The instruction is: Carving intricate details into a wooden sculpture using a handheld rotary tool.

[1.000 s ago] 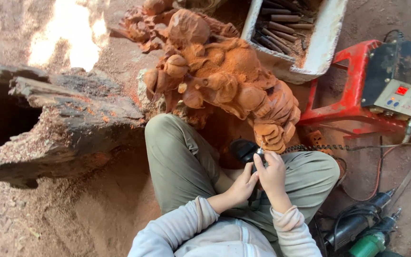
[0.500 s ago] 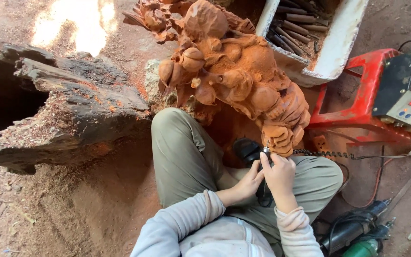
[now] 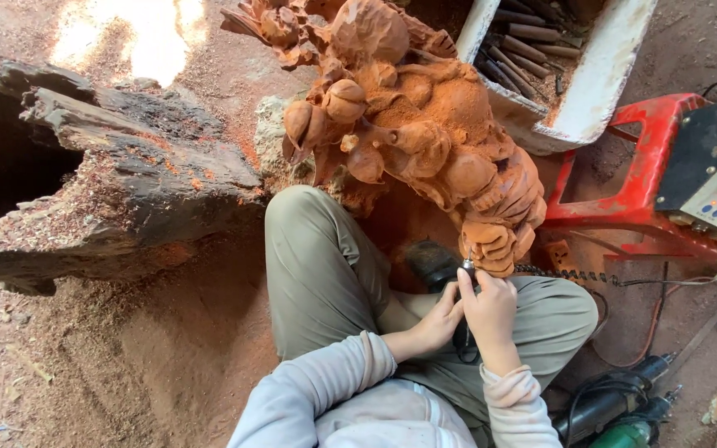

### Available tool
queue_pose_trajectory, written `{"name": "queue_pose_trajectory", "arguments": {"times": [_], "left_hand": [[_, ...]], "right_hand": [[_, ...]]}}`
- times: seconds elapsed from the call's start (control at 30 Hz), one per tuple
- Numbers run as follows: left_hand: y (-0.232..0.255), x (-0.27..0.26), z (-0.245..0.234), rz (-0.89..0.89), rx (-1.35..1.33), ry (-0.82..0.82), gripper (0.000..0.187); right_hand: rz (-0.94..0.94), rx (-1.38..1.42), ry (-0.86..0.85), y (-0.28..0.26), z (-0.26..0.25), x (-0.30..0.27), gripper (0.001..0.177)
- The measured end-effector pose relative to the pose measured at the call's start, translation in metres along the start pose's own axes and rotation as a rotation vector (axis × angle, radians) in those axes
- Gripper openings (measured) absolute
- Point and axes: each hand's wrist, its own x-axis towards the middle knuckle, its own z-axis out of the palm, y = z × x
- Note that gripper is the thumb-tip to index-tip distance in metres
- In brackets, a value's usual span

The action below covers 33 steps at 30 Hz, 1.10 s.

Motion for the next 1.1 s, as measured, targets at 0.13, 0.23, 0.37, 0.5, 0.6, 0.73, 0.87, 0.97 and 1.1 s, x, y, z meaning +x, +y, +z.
{"name": "queue_pose_trajectory", "arguments": {"times": [0.13,0.23,0.37,0.5,0.6,0.73,0.87,0.97,1.1], "left_hand": [[0.003,-0.001,0.0,-0.048,0.0,0.015,0.03],[0.006,-0.002,-0.002,-0.061,0.023,0.013,0.029],[0.002,-0.004,-0.004,-0.073,0.055,0.05,0.027],[0.013,-0.005,-0.005,-0.087,0.137,0.042,0.029],[0.021,-0.005,-0.006,-0.079,0.164,0.029,0.028],[0.004,-0.005,-0.004,-0.081,0.15,0.037,0.026],[-0.002,-0.002,-0.008,-0.073,0.15,0.035,0.026],[-0.01,-0.001,-0.009,-0.092,0.156,0.038,0.026],[-0.021,0.003,-0.01,-0.109,0.145,0.052,0.026]], "right_hand": [[-0.017,-0.043,0.035,0.002,0.008,-0.001,0.034],[0.009,-0.016,0.009,0.0,0.008,-0.001,0.036],[0.051,0.042,-0.029,-0.001,0.009,-0.003,0.036],[0.155,0.096,-0.036,-0.002,0.009,-0.009,0.034],[0.166,0.083,-0.047,0.002,0.01,-0.009,0.036],[0.188,0.1,-0.063,-0.002,0.007,-0.008,0.035],[0.229,0.108,-0.098,-0.007,0.006,-0.006,0.039],[0.263,0.117,-0.132,-0.009,0.007,-0.004,0.041],[0.312,0.121,-0.174,-0.018,0.004,0.001,0.045]]}}
